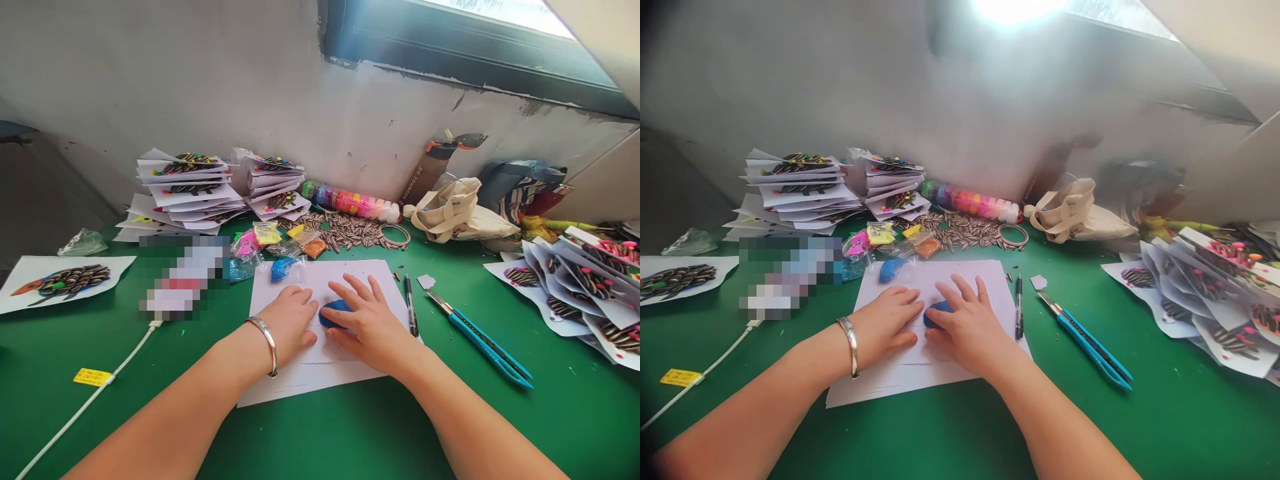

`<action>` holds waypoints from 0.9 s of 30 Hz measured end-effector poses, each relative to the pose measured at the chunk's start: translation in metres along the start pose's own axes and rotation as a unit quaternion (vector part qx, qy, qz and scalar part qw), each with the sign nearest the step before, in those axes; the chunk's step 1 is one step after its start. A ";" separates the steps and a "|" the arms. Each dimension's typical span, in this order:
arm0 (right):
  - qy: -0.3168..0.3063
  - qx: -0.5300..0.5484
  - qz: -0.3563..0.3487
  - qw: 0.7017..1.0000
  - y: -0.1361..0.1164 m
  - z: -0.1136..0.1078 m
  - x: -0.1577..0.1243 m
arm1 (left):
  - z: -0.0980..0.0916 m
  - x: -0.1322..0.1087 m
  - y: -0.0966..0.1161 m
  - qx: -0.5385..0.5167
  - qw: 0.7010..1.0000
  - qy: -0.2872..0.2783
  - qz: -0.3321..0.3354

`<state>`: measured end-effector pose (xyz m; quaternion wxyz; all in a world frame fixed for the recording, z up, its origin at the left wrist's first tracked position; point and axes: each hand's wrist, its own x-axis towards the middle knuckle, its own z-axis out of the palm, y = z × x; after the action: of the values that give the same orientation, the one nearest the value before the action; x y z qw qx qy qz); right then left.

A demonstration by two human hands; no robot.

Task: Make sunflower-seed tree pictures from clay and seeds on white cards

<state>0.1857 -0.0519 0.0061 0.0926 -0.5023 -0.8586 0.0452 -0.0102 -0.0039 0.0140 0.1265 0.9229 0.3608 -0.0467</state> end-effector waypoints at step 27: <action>-0.034 0.009 0.015 0.999 0.001 -0.001 -0.001 | 0.007 0.001 -0.003 0.012 1.000 0.016 0.004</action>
<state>0.1869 -0.0523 0.0064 0.0669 -0.5128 -0.8529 0.0710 -0.0117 -0.0028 0.0067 0.1099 0.9264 0.3583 -0.0357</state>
